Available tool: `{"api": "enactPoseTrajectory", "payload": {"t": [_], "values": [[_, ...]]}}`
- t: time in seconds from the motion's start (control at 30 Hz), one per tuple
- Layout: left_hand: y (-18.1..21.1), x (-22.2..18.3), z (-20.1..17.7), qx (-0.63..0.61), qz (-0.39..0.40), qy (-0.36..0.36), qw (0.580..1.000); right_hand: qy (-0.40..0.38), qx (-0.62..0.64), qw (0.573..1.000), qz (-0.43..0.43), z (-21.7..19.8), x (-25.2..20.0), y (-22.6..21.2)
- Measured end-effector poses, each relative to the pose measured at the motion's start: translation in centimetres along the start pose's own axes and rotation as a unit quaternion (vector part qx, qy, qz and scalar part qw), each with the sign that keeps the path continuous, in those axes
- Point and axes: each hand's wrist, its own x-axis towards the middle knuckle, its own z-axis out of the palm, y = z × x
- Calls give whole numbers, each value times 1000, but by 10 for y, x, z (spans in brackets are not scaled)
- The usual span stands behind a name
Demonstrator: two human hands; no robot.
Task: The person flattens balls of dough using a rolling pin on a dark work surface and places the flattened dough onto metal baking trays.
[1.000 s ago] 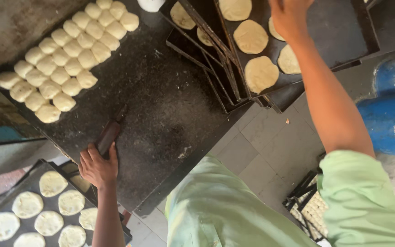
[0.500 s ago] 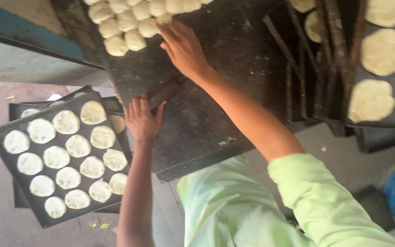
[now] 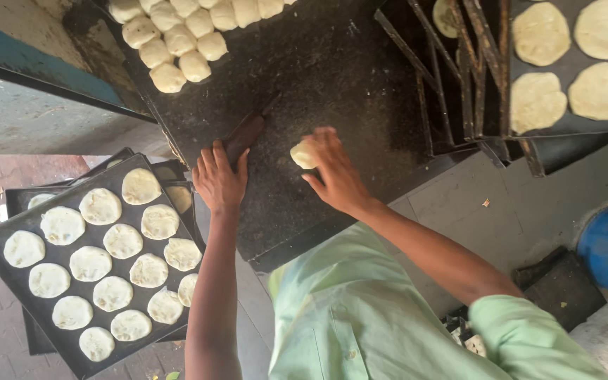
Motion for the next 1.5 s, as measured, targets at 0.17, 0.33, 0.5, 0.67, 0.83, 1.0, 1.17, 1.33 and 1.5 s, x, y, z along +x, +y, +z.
{"api": "enactPoseTrajectory", "payload": {"t": [0.17, 0.33, 0.5, 0.67, 0.83, 1.0, 1.17, 1.33, 1.5], "values": [[0, 0, -3, 10, 19, 4, 1000, -41, -84, 995, 42, 43, 37, 42], [0, 2, -3, 10, 40, -1, 999, -122, -226, 961, -107, 24, 1, 29], [9, -4, -22, -21, 49, -35, 998, -67, -91, 993, -30, 12, -34, -30], [17, 23, -22, -112, 125, -112, 979, -187, -83, 969, 138, -3, 26, -11], [47, 36, -17, -130, 278, -167, 937, 186, -34, 979, 80, 6, 14, 42], [51, 85, 18, -91, 196, -136, 967, 142, 9, 985, 102, 30, 49, 104], [38, -13, -24, -129, 300, -42, 944, 167, 104, 970, 145, 16, -23, 41], [7, 4, 7, -40, -12, -32, 999, 9, -109, 988, 111, 26, 36, 36], [3, -7, 4, 19, 53, -1, 998, -128, 240, 946, 176, -69, 31, 22]]}}
